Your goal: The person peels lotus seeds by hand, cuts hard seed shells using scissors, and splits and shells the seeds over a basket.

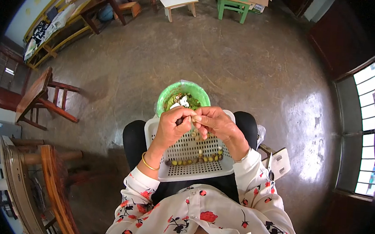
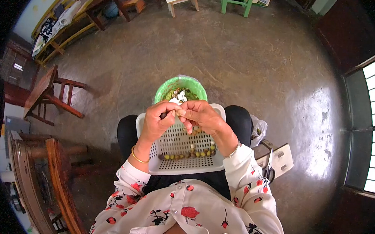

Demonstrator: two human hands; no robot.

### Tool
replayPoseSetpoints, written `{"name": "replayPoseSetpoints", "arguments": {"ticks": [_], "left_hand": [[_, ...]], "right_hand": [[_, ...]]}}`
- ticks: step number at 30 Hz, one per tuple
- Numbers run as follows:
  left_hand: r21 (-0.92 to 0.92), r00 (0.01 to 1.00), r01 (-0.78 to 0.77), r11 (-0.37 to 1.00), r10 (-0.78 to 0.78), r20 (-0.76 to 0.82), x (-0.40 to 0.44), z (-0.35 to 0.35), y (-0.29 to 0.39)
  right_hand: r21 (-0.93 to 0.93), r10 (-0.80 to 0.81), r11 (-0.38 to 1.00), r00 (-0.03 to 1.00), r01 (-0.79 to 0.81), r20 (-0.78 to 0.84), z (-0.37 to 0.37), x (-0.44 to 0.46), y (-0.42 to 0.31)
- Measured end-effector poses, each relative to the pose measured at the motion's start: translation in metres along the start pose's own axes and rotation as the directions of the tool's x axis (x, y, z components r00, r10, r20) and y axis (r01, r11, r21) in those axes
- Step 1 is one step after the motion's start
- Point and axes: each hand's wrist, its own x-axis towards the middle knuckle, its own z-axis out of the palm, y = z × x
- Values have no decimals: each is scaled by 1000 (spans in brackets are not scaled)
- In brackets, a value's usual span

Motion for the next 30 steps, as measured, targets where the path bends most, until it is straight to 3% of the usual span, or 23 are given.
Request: {"name": "replayPoseSetpoints", "arguments": {"ticks": [4, 6, 12, 15, 21, 23, 26, 30], "left_hand": [[-54, 1000, 26, 998, -25, 6, -1, -1, -4], [-205, 995, 91, 975, -80, 62, -1, -3, -7], [-147, 999, 2, 989, 3, 32, 1, 0, -6], [-196, 998, 31, 980, -20, 59, 0, 0, -7], [-144, 991, 121, 982, -110, 76, 0, -1, -6], [-77, 995, 77, 994, -71, 69, 0, -1, -8], [4, 998, 10, 1000, -11, 69, -1, 1, -9], [-168, 996, 88, 982, -82, 45, -2, 5, -5]], "right_hand": [[-2, 31, 1000, 999, -31, 34, 2, -2, -1], [15, 27, 1000, 999, -28, 35, 3, -1, 0], [111, -50, 993, 998, 47, 26, -4, 4, 4], [111, -66, 992, 998, 64, 13, 0, 3, 2], [1, -59, 998, 997, 59, -46, 6, 3, 2], [-179, -73, 982, 991, 52, -111, 7, 3, 2], [-198, -72, 979, 993, 52, -95, 1, 5, 4], [15, -98, 995, 994, 99, -37, -4, 3, 5]]}}
